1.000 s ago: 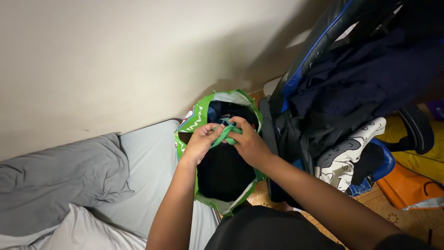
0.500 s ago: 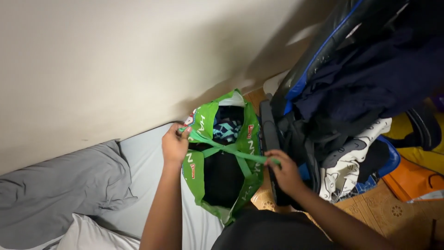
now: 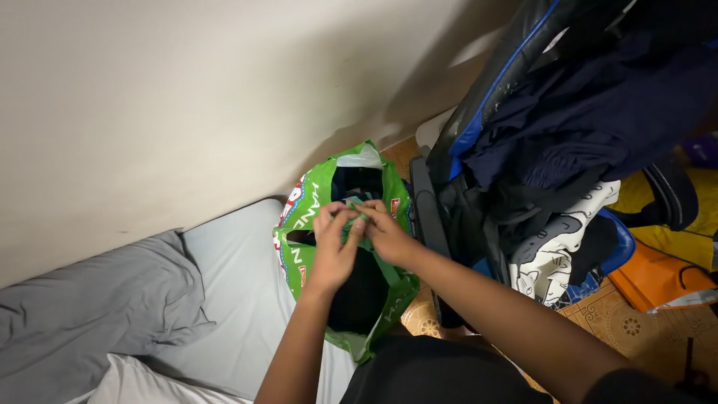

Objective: The person organizes items in a cluttered room by moving a tote bag and a backpack, then sorting through a plastic bin. They handle a phone case, papers, a yellow plastic bag, and a brown paper bag, placing some items into the backpack.

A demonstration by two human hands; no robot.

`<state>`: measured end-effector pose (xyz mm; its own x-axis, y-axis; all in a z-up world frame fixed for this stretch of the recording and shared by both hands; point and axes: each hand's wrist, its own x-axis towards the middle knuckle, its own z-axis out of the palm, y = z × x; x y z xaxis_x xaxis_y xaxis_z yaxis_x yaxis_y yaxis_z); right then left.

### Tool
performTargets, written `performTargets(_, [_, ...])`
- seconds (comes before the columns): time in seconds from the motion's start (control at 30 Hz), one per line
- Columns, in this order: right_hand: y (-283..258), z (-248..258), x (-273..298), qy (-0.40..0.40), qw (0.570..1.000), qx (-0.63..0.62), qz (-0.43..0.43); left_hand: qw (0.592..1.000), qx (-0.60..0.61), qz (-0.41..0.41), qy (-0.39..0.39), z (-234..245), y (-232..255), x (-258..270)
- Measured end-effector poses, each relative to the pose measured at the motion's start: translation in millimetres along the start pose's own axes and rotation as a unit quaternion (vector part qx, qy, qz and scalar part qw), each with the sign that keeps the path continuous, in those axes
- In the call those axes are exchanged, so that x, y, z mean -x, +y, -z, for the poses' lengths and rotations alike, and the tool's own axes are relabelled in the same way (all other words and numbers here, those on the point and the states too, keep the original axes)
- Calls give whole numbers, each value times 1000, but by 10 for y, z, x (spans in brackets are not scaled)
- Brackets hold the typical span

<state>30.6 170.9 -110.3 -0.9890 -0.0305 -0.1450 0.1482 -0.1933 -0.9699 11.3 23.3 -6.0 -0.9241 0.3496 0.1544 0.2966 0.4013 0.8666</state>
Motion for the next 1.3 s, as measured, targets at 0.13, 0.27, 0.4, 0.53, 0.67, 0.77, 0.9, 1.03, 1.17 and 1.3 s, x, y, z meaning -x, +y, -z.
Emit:
performTargets(0.13, [-139,-39,129,1,991,73,115,998,-36,-23,-49,105,164,-21])
performTargets(0.27, [-370,-98,296,23,998,66,3,990,-101,-51,-86,109,235,-42])
performTargets(0.4, [-142,-17,238,-18,999,34,31,984,-113,-60,-121,133,212,-64])
performTargets(0.53, [-87,-7,115,52,993,-83,-64,987,-63,-86,-119,211,126,-49])
performTargets(0.67, [-169,32,109,101,975,-170,-106,995,20,21,-96,169,-202,4])
performTargets(0.77, [-161,38,154,65,968,-223,-94,995,-36,14,-92,20,-726,88])
performTargets(0.9, [-297,156,240,-40,996,-76,-4,988,-99,6,-119,-23,-900,14])
performTargets(1.03, [-830,148,294,-70,964,230,112,983,-94,63,-147,51,-662,-90])
performTargets(1.17, [-879,126,278,-68,931,318,165,981,-18,110,-156,52,-674,-133])
performTargets(1.3, [-796,61,275,-40,836,480,261,971,124,135,-153,23,-873,-114])
